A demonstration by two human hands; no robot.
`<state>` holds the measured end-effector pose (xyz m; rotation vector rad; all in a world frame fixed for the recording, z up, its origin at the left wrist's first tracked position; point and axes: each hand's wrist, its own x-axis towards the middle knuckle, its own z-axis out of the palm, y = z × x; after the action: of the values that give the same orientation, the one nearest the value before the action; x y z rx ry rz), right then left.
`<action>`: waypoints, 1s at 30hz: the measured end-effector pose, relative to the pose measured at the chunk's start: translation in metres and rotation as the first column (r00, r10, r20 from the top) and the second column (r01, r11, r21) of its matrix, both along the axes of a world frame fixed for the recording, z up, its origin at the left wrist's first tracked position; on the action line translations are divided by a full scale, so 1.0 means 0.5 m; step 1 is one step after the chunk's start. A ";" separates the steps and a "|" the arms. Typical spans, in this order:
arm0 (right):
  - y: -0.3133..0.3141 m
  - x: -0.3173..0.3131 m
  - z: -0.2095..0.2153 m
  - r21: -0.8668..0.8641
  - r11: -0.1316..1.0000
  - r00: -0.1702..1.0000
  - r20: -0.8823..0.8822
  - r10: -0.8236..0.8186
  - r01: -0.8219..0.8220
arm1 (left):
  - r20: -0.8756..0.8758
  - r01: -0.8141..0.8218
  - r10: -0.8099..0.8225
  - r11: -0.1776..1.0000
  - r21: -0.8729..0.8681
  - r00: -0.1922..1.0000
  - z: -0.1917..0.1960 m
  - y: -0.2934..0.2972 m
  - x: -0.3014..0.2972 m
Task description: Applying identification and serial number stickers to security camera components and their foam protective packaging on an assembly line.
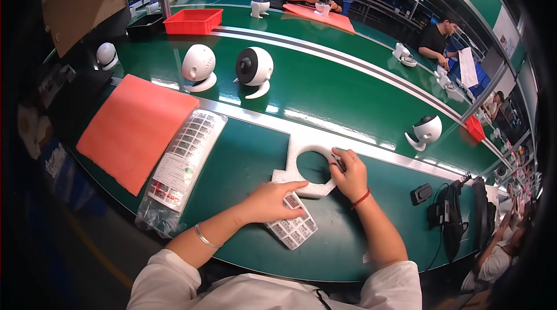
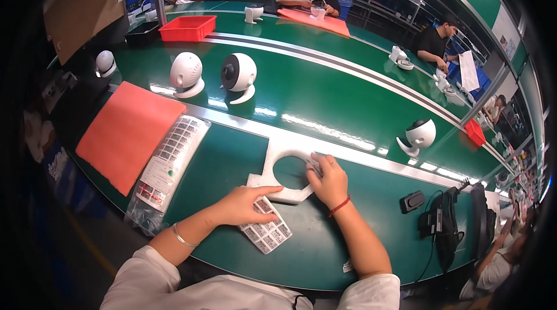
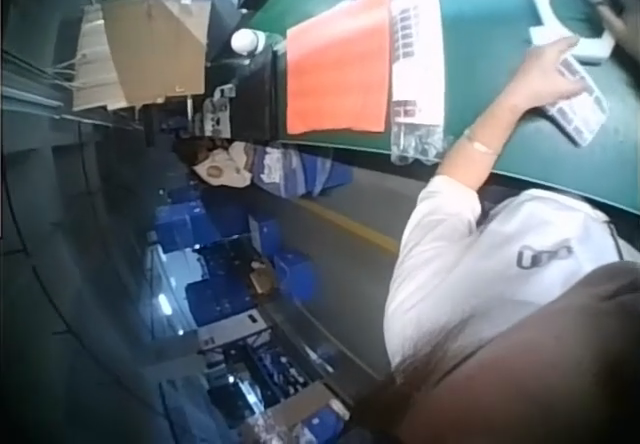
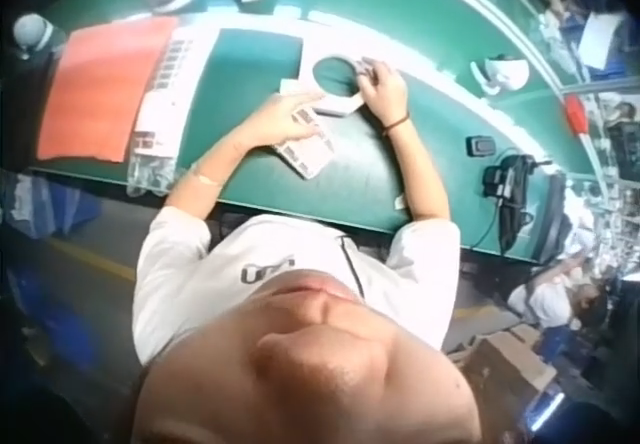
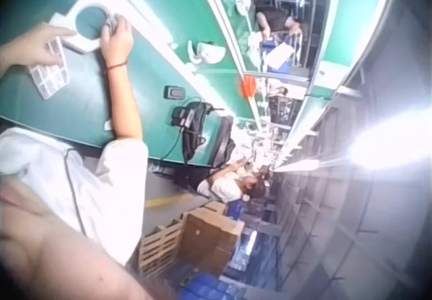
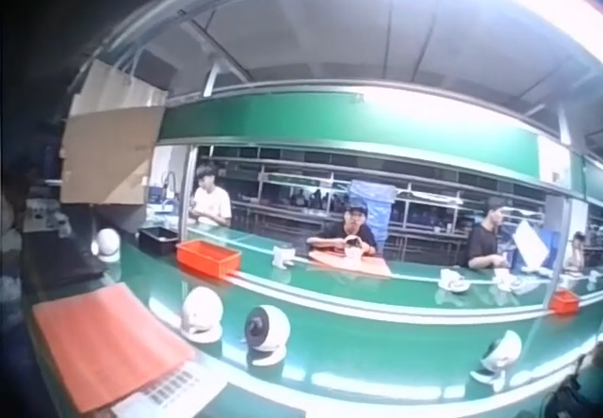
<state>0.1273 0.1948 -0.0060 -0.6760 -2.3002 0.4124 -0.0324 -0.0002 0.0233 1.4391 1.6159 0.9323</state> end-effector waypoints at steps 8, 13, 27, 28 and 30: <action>0.082 -0.051 0.045 0.137 0.990 0.986 0.169 -0.004 -0.019 | -0.115 0.043 -0.032 0.994 0.097 0.993 -0.030 0.024 0.011; 0.074 -0.294 0.047 0.154 0.944 0.905 0.362 0.222 -0.293 | -0.172 0.018 -0.008 0.998 0.058 0.985 -0.002 0.007 -0.003; 0.140 -0.468 0.040 0.195 0.972 0.643 0.763 -0.065 -0.133 | -0.145 0.080 -0.071 0.995 0.055 0.987 -0.017 0.015 -0.002; 0.167 -0.458 0.028 0.225 0.967 0.665 0.741 -0.091 -0.118 | -0.145 0.081 -0.072 0.995 0.058 0.987 -0.016 0.019 0.001; 0.170 -0.472 0.022 0.222 0.966 0.691 0.719 -0.071 -0.131 | -0.172 0.072 -0.063 0.996 0.050 0.983 -0.017 0.016 -0.007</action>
<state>-0.1086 0.2796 0.0050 -0.7555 -3.0450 -0.2084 -0.0360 0.0076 0.0149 1.6398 1.6637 0.8407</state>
